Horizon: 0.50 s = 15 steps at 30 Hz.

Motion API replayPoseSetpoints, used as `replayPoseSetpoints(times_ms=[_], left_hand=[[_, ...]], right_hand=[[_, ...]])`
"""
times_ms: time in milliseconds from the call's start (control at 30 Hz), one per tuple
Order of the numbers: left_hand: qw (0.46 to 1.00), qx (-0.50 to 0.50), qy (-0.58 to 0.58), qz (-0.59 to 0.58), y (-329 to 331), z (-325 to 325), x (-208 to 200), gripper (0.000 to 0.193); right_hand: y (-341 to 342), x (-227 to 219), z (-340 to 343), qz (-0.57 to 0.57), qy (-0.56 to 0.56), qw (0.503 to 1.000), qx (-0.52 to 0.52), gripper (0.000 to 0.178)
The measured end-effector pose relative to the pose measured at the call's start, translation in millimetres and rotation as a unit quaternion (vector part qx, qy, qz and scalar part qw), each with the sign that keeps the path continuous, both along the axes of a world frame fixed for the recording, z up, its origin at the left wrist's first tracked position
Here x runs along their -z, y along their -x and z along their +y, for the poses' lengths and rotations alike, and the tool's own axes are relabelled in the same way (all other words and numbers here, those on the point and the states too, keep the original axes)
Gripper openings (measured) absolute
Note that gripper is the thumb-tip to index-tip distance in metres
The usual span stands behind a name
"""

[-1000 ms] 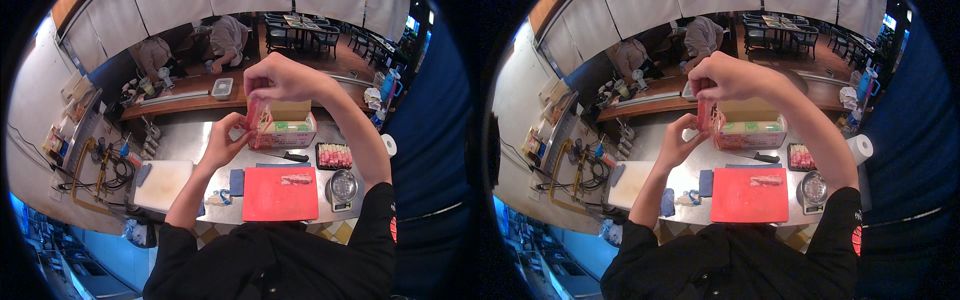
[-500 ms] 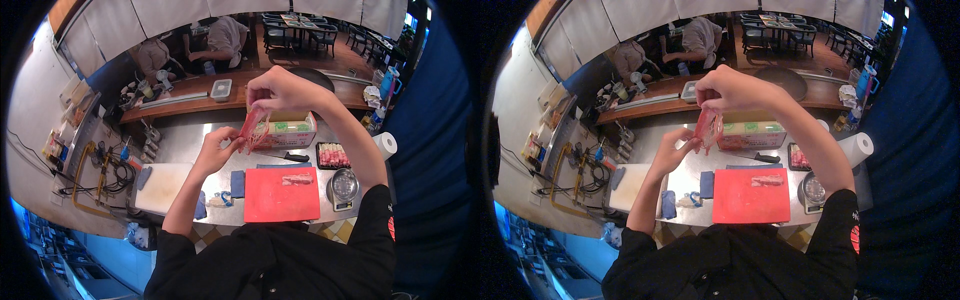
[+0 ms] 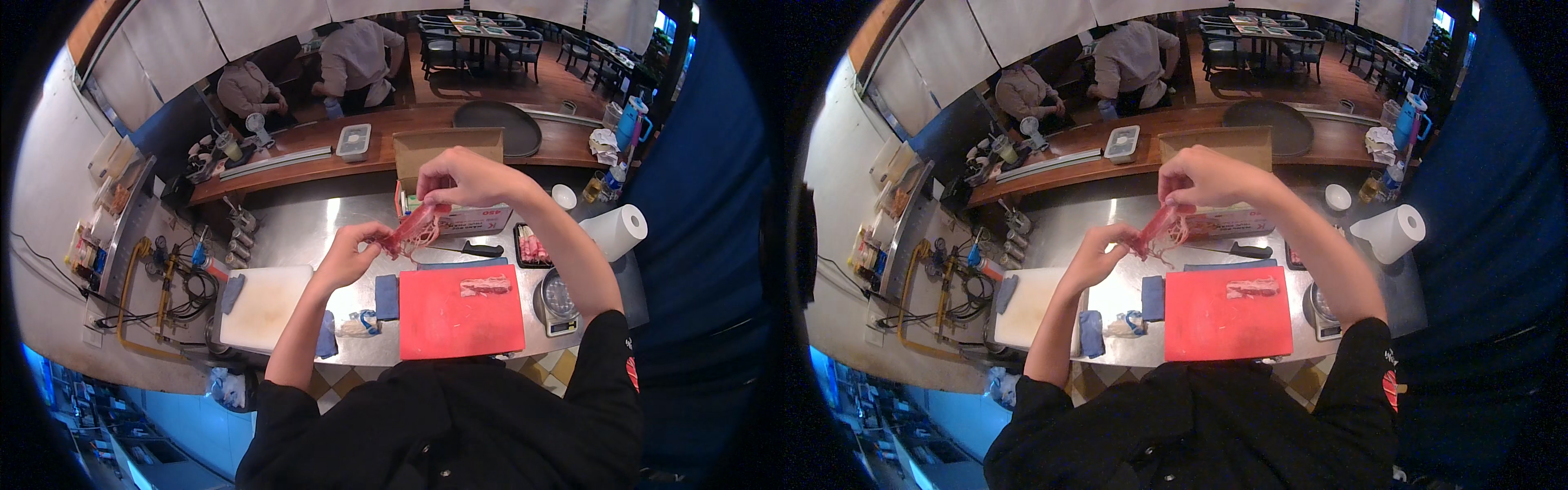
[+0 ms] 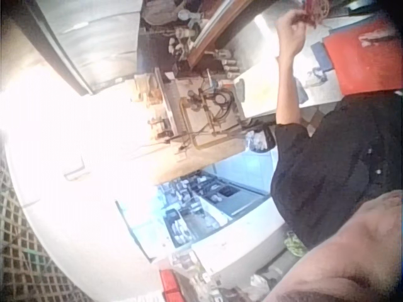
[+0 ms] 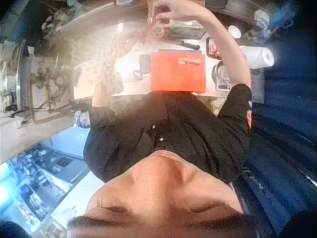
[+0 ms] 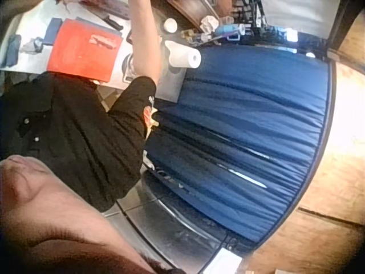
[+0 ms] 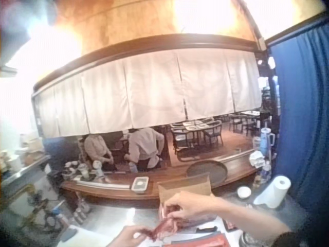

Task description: The person unwraps a piece of raw meat from plastic wrap on a red cutting board. They then repeatedly pick up and place down small white sticks, likely skewers, while handling the meat. The person continues to manipulate the meat and sticks throughout the clip.

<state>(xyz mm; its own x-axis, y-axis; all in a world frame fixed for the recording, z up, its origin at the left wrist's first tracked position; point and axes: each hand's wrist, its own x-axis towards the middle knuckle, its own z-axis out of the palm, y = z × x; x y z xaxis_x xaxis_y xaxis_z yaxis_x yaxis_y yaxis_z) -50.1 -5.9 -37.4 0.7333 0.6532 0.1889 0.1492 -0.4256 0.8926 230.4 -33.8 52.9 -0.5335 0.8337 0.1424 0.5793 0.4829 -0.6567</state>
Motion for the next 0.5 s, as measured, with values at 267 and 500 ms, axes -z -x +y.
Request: replayPoseSetpoints(times_ms=[267, 500], left_hand=[[0.999, -0.020, -0.015, 0.029, 0.6, 8.7, -5.3, 0.014], [0.991, 0.050, -0.067, 0.104, -7.6, 17.2, -68.7, 0.016]], right_hand=[[-13.2, 63.3, -12.5, 0.148, 0.051, 0.987, 0.046, 0.010], [3.3, 136.5, -12.1, 0.395, 0.158, 0.902, 0.075, 0.020]])
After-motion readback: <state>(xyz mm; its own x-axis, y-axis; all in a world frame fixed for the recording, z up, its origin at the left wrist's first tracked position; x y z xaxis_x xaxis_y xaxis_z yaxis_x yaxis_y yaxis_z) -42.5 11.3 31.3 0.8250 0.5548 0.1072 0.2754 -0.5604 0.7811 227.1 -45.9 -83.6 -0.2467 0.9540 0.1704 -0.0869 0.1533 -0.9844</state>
